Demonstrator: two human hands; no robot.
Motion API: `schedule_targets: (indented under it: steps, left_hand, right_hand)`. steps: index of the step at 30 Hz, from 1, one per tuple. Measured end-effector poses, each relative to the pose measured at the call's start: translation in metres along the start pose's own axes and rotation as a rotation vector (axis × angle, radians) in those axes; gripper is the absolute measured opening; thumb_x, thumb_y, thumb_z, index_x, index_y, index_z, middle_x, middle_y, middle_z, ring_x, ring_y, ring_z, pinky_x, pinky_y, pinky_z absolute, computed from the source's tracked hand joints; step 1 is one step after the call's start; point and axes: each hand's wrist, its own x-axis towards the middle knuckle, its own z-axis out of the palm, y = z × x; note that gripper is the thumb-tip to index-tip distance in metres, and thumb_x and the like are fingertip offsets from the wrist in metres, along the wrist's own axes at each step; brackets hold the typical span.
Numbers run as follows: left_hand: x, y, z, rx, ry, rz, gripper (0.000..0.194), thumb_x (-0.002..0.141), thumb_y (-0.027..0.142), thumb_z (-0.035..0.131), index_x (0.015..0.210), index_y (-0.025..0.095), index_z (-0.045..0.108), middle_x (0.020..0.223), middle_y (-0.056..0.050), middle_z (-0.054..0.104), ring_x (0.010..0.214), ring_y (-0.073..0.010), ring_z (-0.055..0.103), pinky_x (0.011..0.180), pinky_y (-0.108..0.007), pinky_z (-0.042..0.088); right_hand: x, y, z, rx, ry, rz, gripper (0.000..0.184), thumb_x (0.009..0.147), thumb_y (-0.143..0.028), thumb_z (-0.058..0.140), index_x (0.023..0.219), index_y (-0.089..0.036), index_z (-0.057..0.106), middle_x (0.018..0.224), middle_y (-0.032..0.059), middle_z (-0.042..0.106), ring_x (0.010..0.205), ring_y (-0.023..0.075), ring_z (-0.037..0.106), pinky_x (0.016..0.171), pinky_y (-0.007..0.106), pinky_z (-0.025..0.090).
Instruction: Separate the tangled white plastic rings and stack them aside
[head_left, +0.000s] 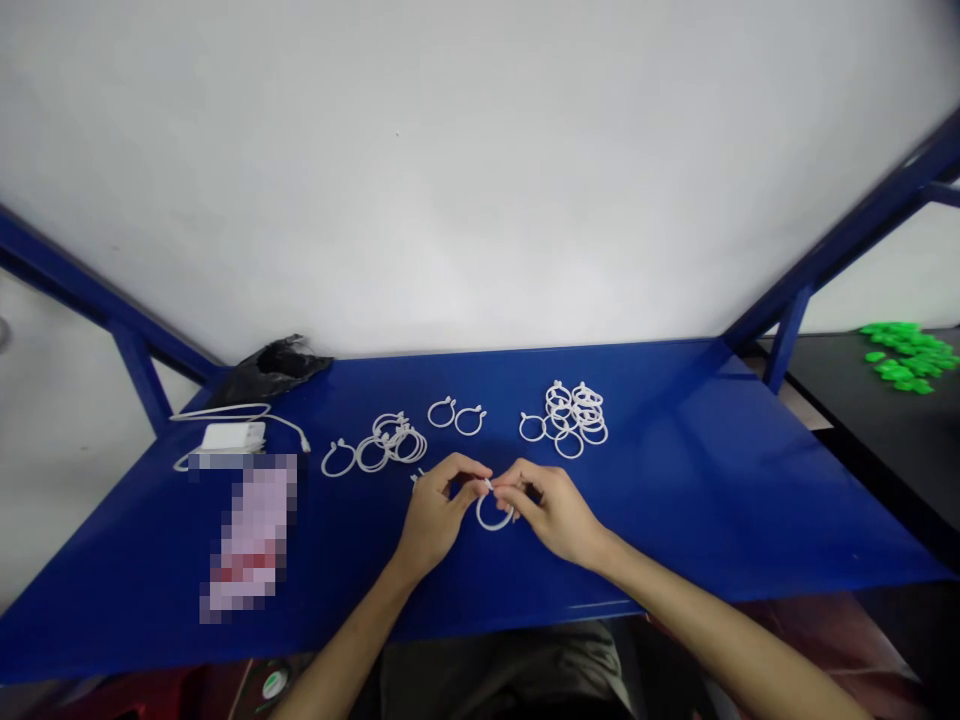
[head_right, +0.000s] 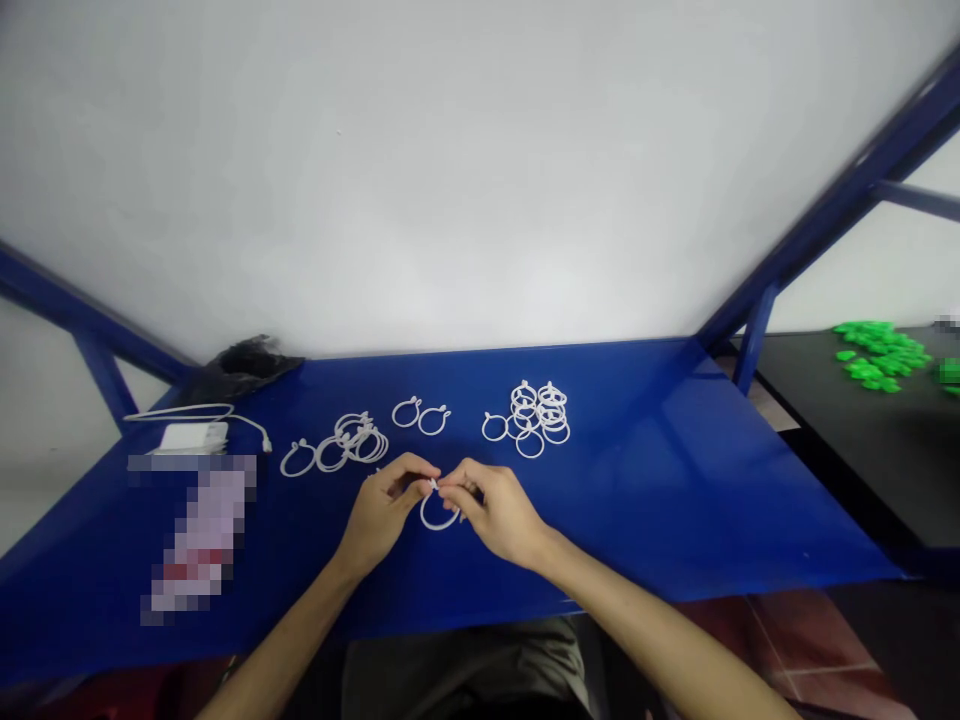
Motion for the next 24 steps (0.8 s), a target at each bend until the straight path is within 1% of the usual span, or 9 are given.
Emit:
schedule_targets:
  steps: [5,9,12,14,17,19,21,22,24]
  left_hand:
    - [-0.016,0.005,0.003,-0.012,-0.061,0.029,0.013,0.088,0.030,0.064,0.079,0.021,0.068,0.072,0.000,0.069,0.070,-0.0157,0.065,0.070,-0.027,0.050]
    - [-0.029,0.007,0.004,0.014,-0.066,0.102,0.011,0.088,0.022,0.059,0.079,0.022,0.066,0.071,0.002,0.068,0.067,-0.0143,0.065,0.069,-0.026,0.051]
    - [-0.034,0.008,0.009,0.058,0.044,0.117,0.011,0.089,0.024,0.059,0.082,0.022,0.067,0.077,0.000,0.071,0.072,-0.0154,0.068,0.070,-0.026,0.053]
    - [-0.039,0.007,0.014,0.088,0.141,0.072,0.014,0.091,0.030,0.058,0.089,0.022,0.069,0.085,-0.002,0.075,0.078,-0.0171,0.070,0.073,-0.028,0.054]
    - [-0.045,-0.002,0.017,0.124,0.159,0.019,0.023,0.095,0.037,0.054,0.104,0.024,0.070,0.099,-0.004,0.076,0.088,-0.0188,0.072,0.078,-0.030,0.055]
    - [-0.048,-0.011,0.010,0.238,0.157,0.072,0.028,0.097,0.038,0.050,0.112,0.024,0.069,0.107,-0.006,0.075,0.097,-0.0210,0.069,0.086,-0.034,0.054]
    - [-0.049,-0.021,-0.001,0.503,0.273,0.120,0.036,0.096,0.041,0.050,0.120,0.020,0.066,0.113,-0.011,0.071,0.105,-0.0273,0.064,0.094,-0.043,0.050]
    - [-0.048,-0.025,-0.008,0.664,0.341,0.088,0.041,0.094,0.045,0.052,0.122,0.016,0.065,0.114,-0.014,0.069,0.106,-0.0312,0.062,0.092,-0.048,0.048]
    - [-0.045,-0.031,-0.021,0.911,0.386,-0.005,0.044,0.093,0.046,0.054,0.119,0.012,0.065,0.111,-0.016,0.067,0.102,-0.0344,0.059,0.086,-0.049,0.048]
  right_hand:
    - [-0.029,-0.005,0.014,-0.181,0.077,-0.182,0.018,0.101,-0.027,0.051,0.092,-0.019,0.064,0.084,0.0044,0.069,0.075,0.0153,0.065,0.069,0.026,0.052]
    - [-0.039,-0.010,0.018,-0.309,0.058,-0.297,0.019,0.102,-0.021,0.046,0.094,-0.020,0.063,0.086,0.0057,0.068,0.075,0.0157,0.062,0.070,0.028,0.051]
    - [-0.037,-0.012,0.024,-0.399,0.096,-0.339,0.019,0.103,-0.020,0.044,0.096,-0.020,0.062,0.089,0.0062,0.069,0.078,0.0166,0.061,0.073,0.029,0.051]
    - [-0.034,-0.010,0.030,-0.464,0.146,-0.326,0.019,0.103,-0.020,0.044,0.098,-0.019,0.062,0.090,0.0067,0.068,0.080,0.0175,0.061,0.074,0.030,0.052]
    - [-0.030,-0.002,0.036,-0.526,0.177,-0.291,0.019,0.103,-0.020,0.044,0.099,-0.018,0.062,0.089,0.0068,0.067,0.082,0.0183,0.061,0.075,0.031,0.052]
    - [-0.024,0.005,0.028,-0.553,0.179,-0.280,0.019,0.103,-0.020,0.045,0.100,-0.018,0.063,0.091,0.0075,0.067,0.085,0.0189,0.061,0.077,0.032,0.053]
    - [-0.015,0.014,0.008,-0.597,0.215,-0.259,0.021,0.103,-0.021,0.045,0.103,-0.017,0.065,0.095,0.0091,0.067,0.088,0.0198,0.062,0.079,0.033,0.055]
    - [-0.008,0.018,-0.006,-0.621,0.261,-0.232,0.023,0.103,-0.021,0.044,0.105,-0.017,0.067,0.098,0.0099,0.067,0.088,0.0196,0.063,0.078,0.033,0.055]
    - [0.006,0.025,-0.034,-0.718,0.318,-0.189,0.025,0.102,-0.021,0.045,0.107,-0.017,0.069,0.097,0.0107,0.066,0.086,0.0202,0.063,0.077,0.035,0.056]
